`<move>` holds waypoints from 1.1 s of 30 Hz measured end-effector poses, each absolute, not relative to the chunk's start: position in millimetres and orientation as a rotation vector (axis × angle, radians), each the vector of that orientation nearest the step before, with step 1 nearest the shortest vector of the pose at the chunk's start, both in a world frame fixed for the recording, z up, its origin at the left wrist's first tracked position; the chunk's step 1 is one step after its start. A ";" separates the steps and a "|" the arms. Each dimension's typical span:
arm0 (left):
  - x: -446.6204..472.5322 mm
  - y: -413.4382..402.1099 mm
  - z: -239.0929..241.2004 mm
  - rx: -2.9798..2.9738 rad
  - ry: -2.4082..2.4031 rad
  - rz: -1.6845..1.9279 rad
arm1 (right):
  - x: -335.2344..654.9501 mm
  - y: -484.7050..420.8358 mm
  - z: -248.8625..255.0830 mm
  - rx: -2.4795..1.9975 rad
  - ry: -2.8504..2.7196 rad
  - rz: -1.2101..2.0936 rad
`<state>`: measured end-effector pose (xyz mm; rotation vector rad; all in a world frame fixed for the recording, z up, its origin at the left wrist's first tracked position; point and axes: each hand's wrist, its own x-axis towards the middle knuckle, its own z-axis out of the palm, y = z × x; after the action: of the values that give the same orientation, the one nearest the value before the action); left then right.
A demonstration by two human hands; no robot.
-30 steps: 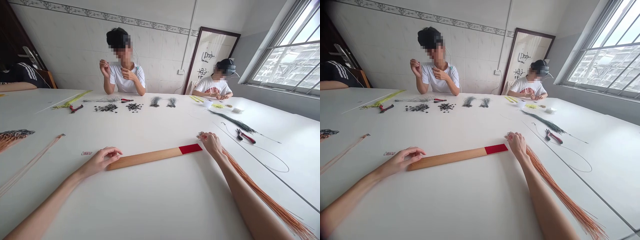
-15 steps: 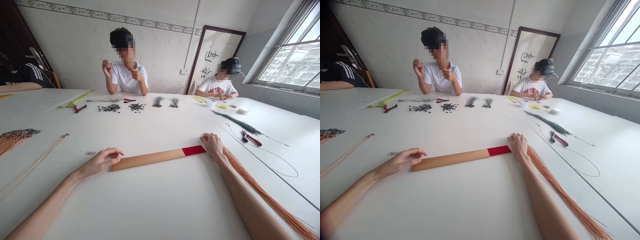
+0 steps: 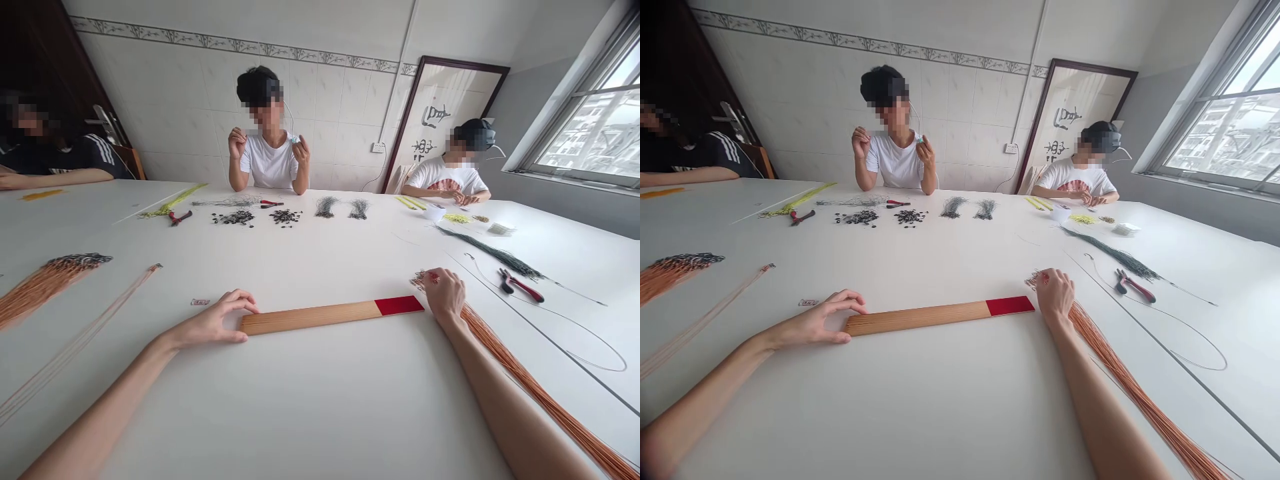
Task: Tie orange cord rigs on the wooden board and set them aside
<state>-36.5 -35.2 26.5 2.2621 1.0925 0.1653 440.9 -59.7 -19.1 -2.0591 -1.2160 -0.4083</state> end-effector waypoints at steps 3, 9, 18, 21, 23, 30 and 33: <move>-34.6 -36.7 23.9 2.213 1.083 0.245 | 441.5 -63.0 -13.7 -1.883 -0.885 -0.426; -25.6 -38.6 19.8 2.088 1.167 0.402 | 408.5 -68.5 12.5 -1.623 -0.680 -0.523; -25.1 -42.2 19.7 1.925 1.098 0.455 | 282.9 -70.4 19.0 -1.306 -1.339 -0.261; -24.9 -42.5 18.7 1.902 1.095 0.461 | 234.8 -78.5 14.4 -1.220 -1.641 -0.039; -24.7 -41.9 17.0 1.899 1.099 0.473 | 204.2 -82.3 11.5 -1.159 -1.837 0.022; -23.2 -39.8 10.6 1.882 1.027 0.545 | 145.2 -69.1 -2.8 -1.111 -2.151 0.023; -22.7 -40.3 11.9 1.873 1.012 0.550 | 142.4 -64.4 -7.0 -1.147 -2.136 0.071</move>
<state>-22.7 -40.3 11.9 1.8733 1.0122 0.5499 142.4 -64.4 -7.0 -1.1473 -2.1363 0.0715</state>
